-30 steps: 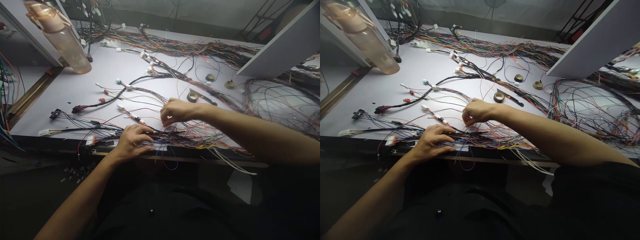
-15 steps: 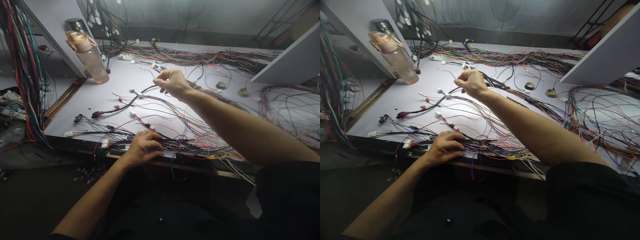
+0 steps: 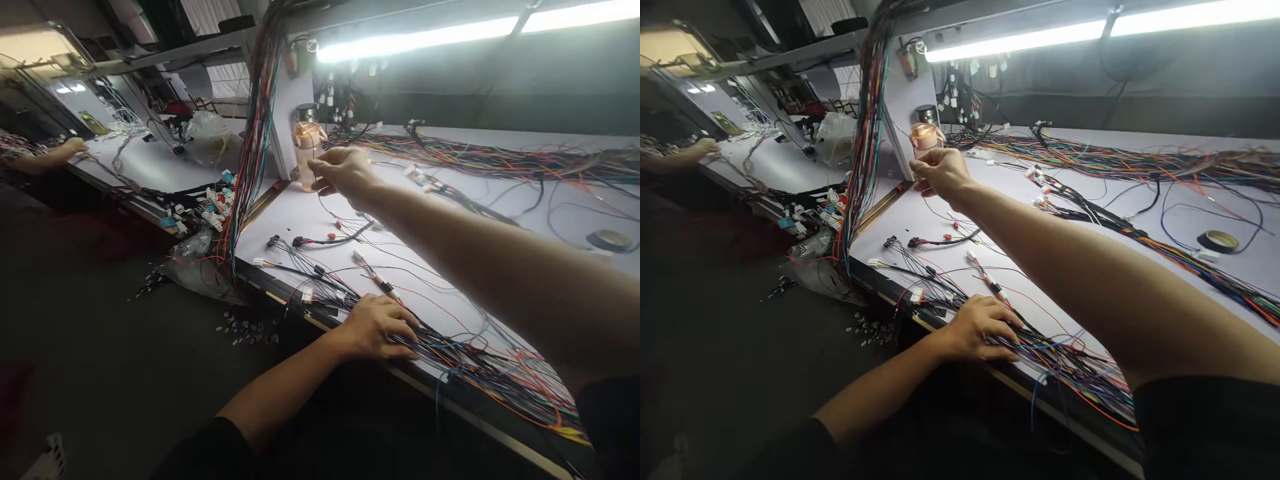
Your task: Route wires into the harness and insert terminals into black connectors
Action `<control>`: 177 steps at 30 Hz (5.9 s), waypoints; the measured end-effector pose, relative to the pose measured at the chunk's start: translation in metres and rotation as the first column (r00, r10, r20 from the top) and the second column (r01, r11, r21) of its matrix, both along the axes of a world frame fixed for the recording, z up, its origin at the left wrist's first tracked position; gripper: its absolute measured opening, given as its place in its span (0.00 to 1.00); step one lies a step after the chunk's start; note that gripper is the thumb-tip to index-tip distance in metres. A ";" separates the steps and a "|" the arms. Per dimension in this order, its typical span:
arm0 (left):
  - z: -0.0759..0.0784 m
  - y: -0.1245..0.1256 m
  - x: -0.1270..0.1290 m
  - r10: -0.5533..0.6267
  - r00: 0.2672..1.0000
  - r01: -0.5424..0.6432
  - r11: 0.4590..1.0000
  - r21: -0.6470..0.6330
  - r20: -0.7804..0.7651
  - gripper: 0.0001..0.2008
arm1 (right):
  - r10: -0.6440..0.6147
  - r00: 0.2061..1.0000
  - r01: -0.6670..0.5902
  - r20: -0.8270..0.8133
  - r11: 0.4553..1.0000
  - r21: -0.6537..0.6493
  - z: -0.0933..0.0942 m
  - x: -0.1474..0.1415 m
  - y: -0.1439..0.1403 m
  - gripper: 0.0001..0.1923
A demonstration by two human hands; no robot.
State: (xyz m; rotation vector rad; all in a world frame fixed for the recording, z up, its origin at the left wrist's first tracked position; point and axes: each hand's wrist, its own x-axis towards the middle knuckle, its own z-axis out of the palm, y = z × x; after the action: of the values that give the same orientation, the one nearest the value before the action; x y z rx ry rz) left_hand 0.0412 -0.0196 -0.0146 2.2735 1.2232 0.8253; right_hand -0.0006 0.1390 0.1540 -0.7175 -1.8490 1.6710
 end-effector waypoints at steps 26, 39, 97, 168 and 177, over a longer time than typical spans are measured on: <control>0.023 -0.022 -0.018 0.067 0.998 -0.060 0.944 0.325 -0.011 0.19 | 0.220 0.934 -0.190 0.282 0.973 -0.128 -0.089 -0.081 0.004 0.09; 0.057 -0.034 -0.219 0.823 0.564 -0.802 0.525 0.283 0.072 0.09 | 0.028 0.824 -0.339 0.566 0.824 0.454 -0.107 0.034 -0.012 0.10; 0.024 0.061 -0.227 0.589 0.787 -0.616 0.763 0.194 0.183 0.18 | -0.068 0.996 0.086 -0.051 0.785 0.614 -0.150 0.092 0.013 0.04; 0.067 -0.032 -0.217 0.742 0.668 -0.693 0.648 0.316 -0.058 0.13 | -0.107 0.960 -0.009 0.258 0.912 0.410 -0.063 0.134 0.026 0.19; 0.053 -0.054 -0.144 0.665 0.743 -0.620 0.727 0.296 -0.076 0.17 | -0.601 0.767 0.421 0.225 0.736 0.531 -0.081 0.326 -0.039 0.17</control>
State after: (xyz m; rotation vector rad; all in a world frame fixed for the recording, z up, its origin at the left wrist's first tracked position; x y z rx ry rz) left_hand -0.1031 -0.0734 0.0380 2.1348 2.1834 1.0787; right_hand 0.3250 0.0997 0.0733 -1.2791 -1.9360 0.7217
